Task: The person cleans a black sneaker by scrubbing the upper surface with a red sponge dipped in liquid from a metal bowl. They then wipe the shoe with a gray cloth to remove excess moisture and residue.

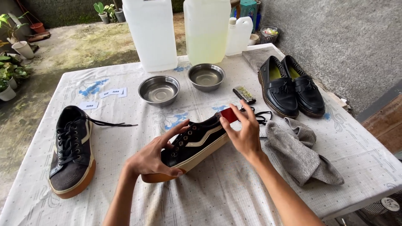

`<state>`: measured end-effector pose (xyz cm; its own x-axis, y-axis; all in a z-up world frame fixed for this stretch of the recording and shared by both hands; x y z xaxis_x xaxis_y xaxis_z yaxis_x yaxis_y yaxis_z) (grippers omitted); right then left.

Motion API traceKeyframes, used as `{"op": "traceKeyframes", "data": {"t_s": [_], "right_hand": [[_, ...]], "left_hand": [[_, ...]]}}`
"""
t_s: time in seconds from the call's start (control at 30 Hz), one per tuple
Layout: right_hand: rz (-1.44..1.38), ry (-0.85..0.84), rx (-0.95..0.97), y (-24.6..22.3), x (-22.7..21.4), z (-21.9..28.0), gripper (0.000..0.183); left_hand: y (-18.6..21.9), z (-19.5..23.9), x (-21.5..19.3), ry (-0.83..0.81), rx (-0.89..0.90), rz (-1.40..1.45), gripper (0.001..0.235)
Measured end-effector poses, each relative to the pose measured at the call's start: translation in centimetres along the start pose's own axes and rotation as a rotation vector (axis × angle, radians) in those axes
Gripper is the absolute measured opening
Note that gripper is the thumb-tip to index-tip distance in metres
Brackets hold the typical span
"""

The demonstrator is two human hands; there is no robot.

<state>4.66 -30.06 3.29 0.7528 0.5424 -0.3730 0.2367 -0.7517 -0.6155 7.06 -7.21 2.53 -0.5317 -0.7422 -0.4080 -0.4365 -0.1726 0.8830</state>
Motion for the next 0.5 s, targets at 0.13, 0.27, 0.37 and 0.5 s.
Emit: {"op": "traceKeyframes", "data": {"t_s": [0.13,0.27,0.37,0.5], "right_hand": [[-0.046,-0.011,-0.066,-4.6,0.0,2.0,0.072],[-0.074,-0.04,-0.265,-8.1,1.6,4.4,0.072],[-0.009,0.002,-0.183,-6.6,0.3,2.8,0.071],[0.103,0.068,-0.025,-2.5,-1.0,1.0,0.068]], "left_hand": [[0.2,0.3,0.1,0.014,-0.005,-0.022,0.139],[0.0,0.2,-0.4,0.03,0.015,-0.008,0.137],[0.0,0.2,-0.4,0.031,0.007,0.004,0.138],[0.0,-0.4,-0.4,0.04,0.027,0.023,0.137]]}}
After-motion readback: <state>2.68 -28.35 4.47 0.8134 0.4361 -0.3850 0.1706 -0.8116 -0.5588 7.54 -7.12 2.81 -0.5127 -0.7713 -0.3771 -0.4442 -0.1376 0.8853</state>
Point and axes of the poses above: each hand's wrist, its own z-axis away from the middle knuckle, its own x-axis out of the palm, y = z × x, the point moved 10 cm from there along -z, towards the middle knuckle, and after that the axes turned 13 degrees about y, right-handed, at the moved point
